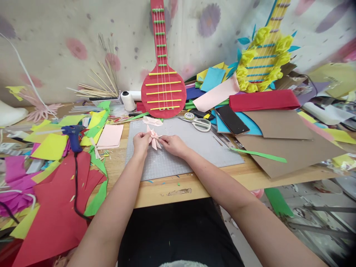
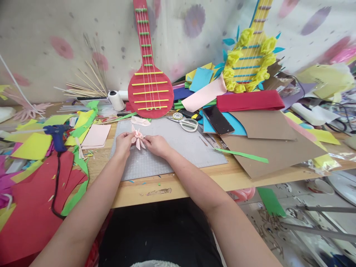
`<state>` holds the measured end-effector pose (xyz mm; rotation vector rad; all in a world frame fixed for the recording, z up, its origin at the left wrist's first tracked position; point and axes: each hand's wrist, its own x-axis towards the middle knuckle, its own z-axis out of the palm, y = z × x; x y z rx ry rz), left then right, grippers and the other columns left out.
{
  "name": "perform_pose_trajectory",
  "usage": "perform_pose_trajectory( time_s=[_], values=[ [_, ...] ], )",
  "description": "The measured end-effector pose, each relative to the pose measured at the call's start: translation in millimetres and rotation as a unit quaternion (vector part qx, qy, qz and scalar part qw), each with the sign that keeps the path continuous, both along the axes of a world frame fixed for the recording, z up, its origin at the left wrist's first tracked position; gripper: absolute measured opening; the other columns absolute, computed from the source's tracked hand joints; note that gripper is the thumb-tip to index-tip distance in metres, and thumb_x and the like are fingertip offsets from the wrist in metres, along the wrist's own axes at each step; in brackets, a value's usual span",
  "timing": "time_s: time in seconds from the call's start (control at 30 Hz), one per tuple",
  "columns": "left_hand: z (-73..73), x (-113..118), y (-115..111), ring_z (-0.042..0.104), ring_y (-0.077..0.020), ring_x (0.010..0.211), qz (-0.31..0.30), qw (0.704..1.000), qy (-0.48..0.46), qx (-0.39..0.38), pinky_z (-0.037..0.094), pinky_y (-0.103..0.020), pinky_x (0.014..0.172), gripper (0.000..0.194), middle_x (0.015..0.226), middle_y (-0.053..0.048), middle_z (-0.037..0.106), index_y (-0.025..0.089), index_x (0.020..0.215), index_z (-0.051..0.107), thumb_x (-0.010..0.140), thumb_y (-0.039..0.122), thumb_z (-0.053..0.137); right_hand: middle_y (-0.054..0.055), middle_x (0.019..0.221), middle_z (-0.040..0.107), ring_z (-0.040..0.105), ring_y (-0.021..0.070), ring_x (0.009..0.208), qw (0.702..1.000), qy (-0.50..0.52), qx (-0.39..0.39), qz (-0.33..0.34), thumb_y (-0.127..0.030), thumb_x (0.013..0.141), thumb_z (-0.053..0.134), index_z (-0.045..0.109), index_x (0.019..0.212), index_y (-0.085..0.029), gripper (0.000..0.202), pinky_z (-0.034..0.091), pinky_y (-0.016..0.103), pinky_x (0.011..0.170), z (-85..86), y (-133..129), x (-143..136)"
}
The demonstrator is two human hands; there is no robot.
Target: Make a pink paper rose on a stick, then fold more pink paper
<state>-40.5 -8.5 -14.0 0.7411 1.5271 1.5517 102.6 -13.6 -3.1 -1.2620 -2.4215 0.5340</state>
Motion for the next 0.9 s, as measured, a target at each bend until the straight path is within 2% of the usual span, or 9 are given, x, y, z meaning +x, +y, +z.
perform_pose_trajectory(
  time_s=[0.13,0.23,0.33,0.43,0.5,0.7,0.9],
  values=[
    [-5.3,-3,3,0.045,-0.0082,0.045,-0.020,1.000,0.012,0.001,0.037,-0.022,0.047,0.028,0.047,0.004,0.048,0.016,0.050,0.045,0.050,0.031,0.068,0.002,0.084,0.066,0.055,0.0109,0.074,1.000,-0.011,0.000,0.000,-0.037,0.092,0.030,0.063,0.091,-0.020,0.037,0.030,0.021,0.064,1.2,1,2],
    [-12.9,-2,6,0.049,-0.0099,0.050,-0.023,0.998,0.048,0.019,0.040,-0.023,0.050,0.026,0.052,0.002,0.052,0.016,0.054,0.049,0.058,0.037,0.065,0.002,0.085,0.067,0.056,0.0121,0.073,0.999,-0.024,0.006,-0.026,-0.038,0.092,0.031,0.063,0.092,-0.020,0.037,0.031,0.022,0.064,0.4,3,4],
    [-17.3,1,5,0.054,-0.0129,0.058,-0.031,0.991,0.122,0.045,0.043,-0.025,0.056,0.026,0.061,-0.002,0.057,0.017,0.060,0.055,0.067,0.042,0.058,0.003,0.086,0.068,0.058,0.0139,0.074,0.997,-0.034,0.015,-0.074,-0.041,0.092,0.029,0.063,0.094,-0.021,0.039,0.031,0.023,0.063,-1.9,5,4],
    [-14.7,3,1,0.056,-0.0151,0.072,-0.035,0.969,0.236,0.070,0.043,-0.027,0.068,0.018,0.073,-0.003,0.061,0.017,0.067,0.059,0.064,0.035,0.063,0.004,0.090,0.068,0.059,0.0148,0.078,0.994,-0.038,0.012,-0.100,-0.043,0.092,0.028,0.062,0.097,-0.022,0.041,0.033,0.023,0.064,-3.7,6,4],
    [-11.2,4,-3,0.056,-0.0153,0.076,-0.034,0.960,0.268,0.075,0.042,-0.026,0.072,0.015,0.077,-0.003,0.062,0.018,0.070,0.062,0.060,0.028,0.067,0.005,0.092,0.068,0.059,0.0152,0.081,0.994,-0.042,0.007,-0.105,-0.043,0.092,0.027,0.061,0.099,-0.022,0.041,0.033,0.023,0.066,-4.1,7,5],
    [-8.5,4,-6,0.057,-0.0153,0.074,-0.035,0.979,0.193,0.048,0.043,-0.025,0.066,0.014,0.076,-0.003,0.063,0.018,0.069,0.062,0.059,0.024,0.068,0.006,0.095,0.068,0.060,0.0165,0.082,0.993,-0.050,-0.007,-0.111,-0.044,0.092,0.026,0.061,0.102,-0.022,0.042,0.035,0.024,0.066,-4.6,7,4],
    [-13.2,3,-2,0.057,-0.0149,0.070,-0.045,0.973,0.222,0.043,0.042,-0.025,0.064,0.011,0.073,-0.003,0.062,0.019,0.068,0.062,0.060,0.025,0.067,0.007,0.095,0.068,0.060,0.0183,0.083,0.990,-0.069,-0.021,-0.119,-0.045,0.092,0.024,0.060,0.102,-0.021,0.044,0.035,0.025,0.066,-4.6,5,3]
  ],
)
